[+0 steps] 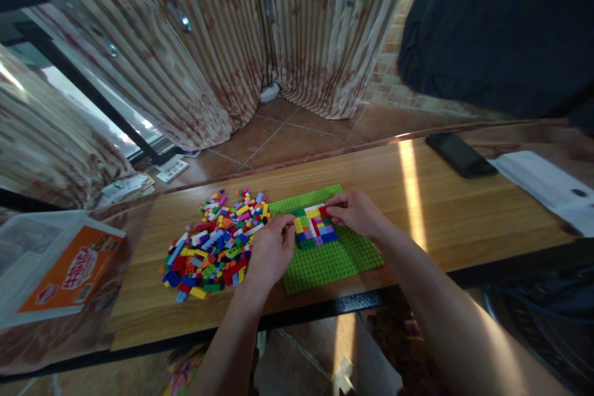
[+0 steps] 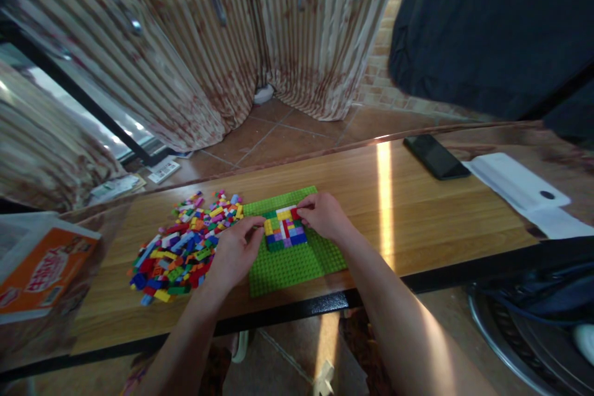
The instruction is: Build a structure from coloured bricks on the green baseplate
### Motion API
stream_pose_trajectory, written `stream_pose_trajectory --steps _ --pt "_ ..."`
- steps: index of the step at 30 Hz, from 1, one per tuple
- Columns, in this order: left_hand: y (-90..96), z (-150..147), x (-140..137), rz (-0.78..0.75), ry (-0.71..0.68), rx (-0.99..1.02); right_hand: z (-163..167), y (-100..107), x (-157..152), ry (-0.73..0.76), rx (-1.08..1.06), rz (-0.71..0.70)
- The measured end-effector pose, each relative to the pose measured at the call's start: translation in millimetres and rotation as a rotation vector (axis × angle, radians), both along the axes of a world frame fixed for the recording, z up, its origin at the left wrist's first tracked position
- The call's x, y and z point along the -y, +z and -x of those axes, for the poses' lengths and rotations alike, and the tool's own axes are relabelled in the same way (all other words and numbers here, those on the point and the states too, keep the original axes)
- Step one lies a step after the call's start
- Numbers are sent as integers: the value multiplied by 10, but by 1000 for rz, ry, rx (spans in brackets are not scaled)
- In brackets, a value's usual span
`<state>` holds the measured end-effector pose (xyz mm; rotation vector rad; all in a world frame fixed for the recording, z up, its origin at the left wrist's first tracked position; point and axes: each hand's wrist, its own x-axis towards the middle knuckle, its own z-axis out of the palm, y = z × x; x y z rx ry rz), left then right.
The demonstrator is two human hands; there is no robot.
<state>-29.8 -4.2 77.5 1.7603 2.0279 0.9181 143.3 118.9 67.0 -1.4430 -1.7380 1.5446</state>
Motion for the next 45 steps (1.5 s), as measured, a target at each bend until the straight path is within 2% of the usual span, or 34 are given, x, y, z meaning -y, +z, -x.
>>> stream_pose_trajectory --steps 8,21,28,39,45 --pt "-1 1 2 -7 -12 -20 -5 0 2 45 58 -81" --pt "-37 -9 -10 -15 -8 -20 17 62 15 45 119 -69" --pt "-59 -25 -23 -17 -4 -41 14 90 26 111 244 -221" --pt "-75 -20 -45 -34 -7 -38 -4 95 33 211 294 -344" --pt "-63 -23 -52 -30 -1 -31 43 127 65 223 403 -482"
